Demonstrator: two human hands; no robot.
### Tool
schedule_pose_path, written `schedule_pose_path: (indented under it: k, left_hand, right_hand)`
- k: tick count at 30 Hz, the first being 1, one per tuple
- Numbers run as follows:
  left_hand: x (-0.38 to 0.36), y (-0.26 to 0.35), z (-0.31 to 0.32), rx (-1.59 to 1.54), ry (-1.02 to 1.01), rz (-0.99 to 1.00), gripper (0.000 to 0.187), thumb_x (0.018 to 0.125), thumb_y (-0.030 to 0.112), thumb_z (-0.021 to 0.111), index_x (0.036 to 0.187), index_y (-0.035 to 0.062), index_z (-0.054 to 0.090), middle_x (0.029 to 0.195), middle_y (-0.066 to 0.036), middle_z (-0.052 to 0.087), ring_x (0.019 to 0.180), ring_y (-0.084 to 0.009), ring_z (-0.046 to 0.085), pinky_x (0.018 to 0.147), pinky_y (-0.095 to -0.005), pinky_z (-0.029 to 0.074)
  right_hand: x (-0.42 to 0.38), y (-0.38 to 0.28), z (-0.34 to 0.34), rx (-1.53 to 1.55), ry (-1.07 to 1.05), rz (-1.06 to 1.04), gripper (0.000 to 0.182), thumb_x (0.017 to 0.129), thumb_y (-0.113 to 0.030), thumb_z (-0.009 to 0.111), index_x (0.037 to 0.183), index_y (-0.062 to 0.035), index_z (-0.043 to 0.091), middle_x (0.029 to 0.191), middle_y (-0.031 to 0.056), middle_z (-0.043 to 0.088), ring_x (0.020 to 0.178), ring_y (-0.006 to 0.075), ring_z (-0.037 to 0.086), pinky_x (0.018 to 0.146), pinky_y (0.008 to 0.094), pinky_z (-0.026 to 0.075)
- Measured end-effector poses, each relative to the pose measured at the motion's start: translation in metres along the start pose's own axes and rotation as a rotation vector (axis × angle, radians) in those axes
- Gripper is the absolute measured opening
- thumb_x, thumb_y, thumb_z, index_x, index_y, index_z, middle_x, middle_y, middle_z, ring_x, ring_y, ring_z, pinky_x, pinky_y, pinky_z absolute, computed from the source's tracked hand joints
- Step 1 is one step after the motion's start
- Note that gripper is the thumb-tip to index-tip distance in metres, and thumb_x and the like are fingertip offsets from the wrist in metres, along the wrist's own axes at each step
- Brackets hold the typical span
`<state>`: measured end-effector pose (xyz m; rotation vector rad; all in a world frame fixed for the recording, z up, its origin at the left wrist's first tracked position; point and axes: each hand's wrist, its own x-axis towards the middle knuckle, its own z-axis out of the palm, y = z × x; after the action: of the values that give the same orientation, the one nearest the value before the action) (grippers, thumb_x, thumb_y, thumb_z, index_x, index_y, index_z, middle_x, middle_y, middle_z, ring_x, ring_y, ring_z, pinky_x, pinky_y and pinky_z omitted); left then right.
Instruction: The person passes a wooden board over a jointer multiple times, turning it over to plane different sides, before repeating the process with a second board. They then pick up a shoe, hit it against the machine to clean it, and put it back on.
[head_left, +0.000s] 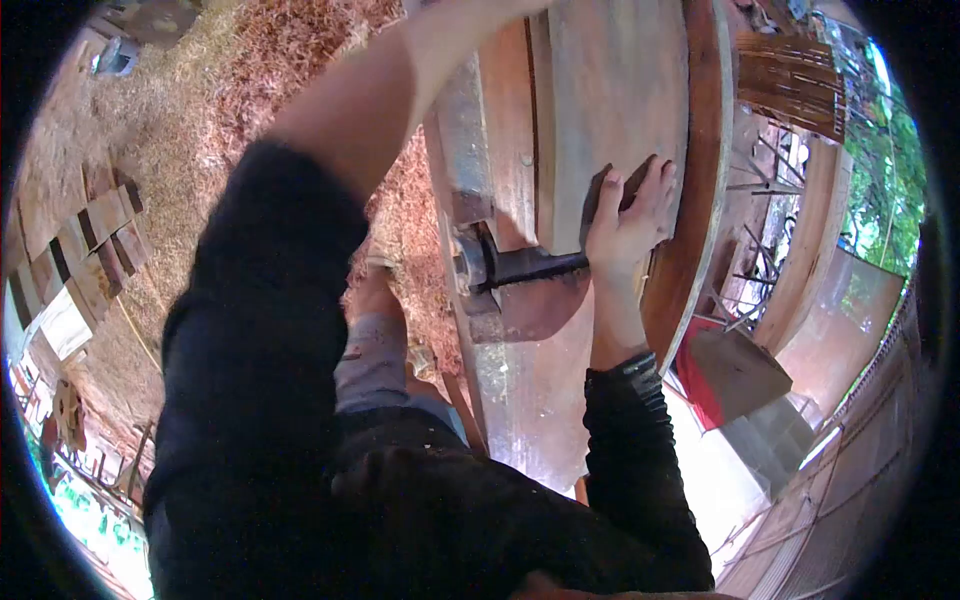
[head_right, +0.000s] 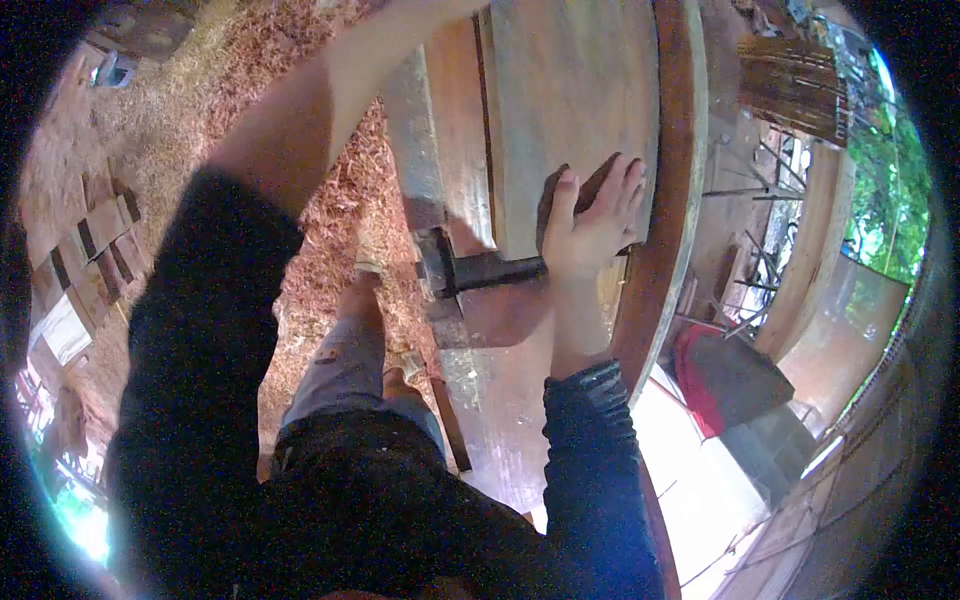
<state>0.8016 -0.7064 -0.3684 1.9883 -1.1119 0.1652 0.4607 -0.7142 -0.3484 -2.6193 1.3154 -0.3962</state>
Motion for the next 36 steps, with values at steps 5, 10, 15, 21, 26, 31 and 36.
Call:
schedule_pose_path:
  k: [5, 10, 15, 21, 26, 31, 36]
  left_hand:
    - [-0.157, 0.005, -0.093, -0.479, -0.048, -0.672, 0.080, 0.090, 0.048, 0.072, 0.151, 0.0022, 0.048, 0.144, -0.021, 0.058, 0.134, -0.0316, 0.055, 0.112, -0.0380, 0.042]
    - [-0.207, 0.006, -0.126, -1.261, -0.302, -1.077, 0.068, 0.088, 0.035, 0.078, 0.139, -0.0049, 0.055, 0.121, -0.013, 0.069, 0.109, -0.0228, 0.065, 0.095, -0.0365, 0.051]
    - [-0.195, 0.000, -0.144, -1.272, -0.382, -1.205, 0.052, 0.085, 0.021, 0.081, 0.127, -0.0031, 0.063, 0.117, -0.014, 0.071, 0.110, -0.0233, 0.067, 0.094, -0.0332, 0.052]
    - [-0.165, 0.122, -0.274, -0.498, -0.388, -0.788, 0.067, 0.078, 0.017, 0.077, 0.137, -0.0032, 0.052, 0.106, -0.025, 0.074, 0.095, -0.0362, 0.075, 0.084, -0.0430, 0.060]
    - [-0.201, 0.211, -0.308, -0.429, -0.608, -0.624, 0.069, 0.080, 0.025, 0.077, 0.138, -0.0025, 0.051, 0.108, -0.029, 0.071, 0.105, -0.0425, 0.071, 0.090, -0.0458, 0.058]
    - [-0.271, 0.178, -0.269, -0.640, -0.462, -0.473, 0.074, 0.090, 0.042, 0.073, 0.147, 0.0002, 0.050, 0.114, -0.028, 0.072, 0.109, -0.0388, 0.072, 0.095, -0.0414, 0.056]
    - [-0.317, 0.095, -0.254, -0.535, -0.674, -0.907, 0.057, 0.099, 0.043, 0.062, 0.138, 0.0018, 0.058, 0.111, -0.021, 0.074, 0.101, -0.0312, 0.074, 0.091, -0.0404, 0.058]
  right_hand:
    - [-0.015, -0.091, 0.009, -0.061, -0.038, 0.077, 0.073, 0.100, -0.058, 0.048, 0.154, -0.0083, 0.045, 0.162, 0.0353, 0.025, 0.151, 0.0533, 0.023, 0.115, 0.0709, 0.020]
    - [-0.037, -0.181, 0.026, 0.016, -0.101, -0.021, 0.071, 0.101, -0.060, 0.044, 0.149, -0.0081, 0.050, 0.162, 0.0371, 0.023, 0.151, 0.0544, 0.021, 0.116, 0.0692, 0.019]
    - [-0.031, -0.169, 0.007, 0.325, -0.230, -0.060, 0.057, 0.103, -0.050, 0.051, 0.135, -0.0055, 0.063, 0.153, 0.0345, 0.043, 0.148, 0.0472, 0.034, 0.118, 0.0511, 0.030]
    - [-0.022, -0.163, -0.105, 0.864, -0.581, 0.351, 0.041, 0.101, -0.031, 0.066, 0.124, 0.0031, 0.064, 0.111, 0.0115, 0.071, 0.108, 0.0150, 0.065, 0.096, 0.0311, 0.050]
    - [-0.040, -0.216, -0.135, 1.062, -0.407, 0.313, 0.060, 0.088, -0.029, 0.082, 0.126, 0.0089, 0.055, 0.114, 0.0197, 0.068, 0.103, 0.0237, 0.068, 0.090, 0.0343, 0.054]
    - [-0.047, -0.162, -0.128, 1.002, -0.328, 0.198, 0.065, 0.078, -0.009, 0.081, 0.131, 0.0112, 0.049, 0.111, 0.0215, 0.068, 0.098, 0.0295, 0.070, 0.088, 0.0395, 0.056]
    - [-0.090, -0.158, -0.181, 1.219, -0.476, 0.501, 0.078, 0.080, 0.000, 0.071, 0.148, 0.0089, 0.034, 0.137, 0.0215, 0.056, 0.128, 0.0297, 0.056, 0.107, 0.0379, 0.046]
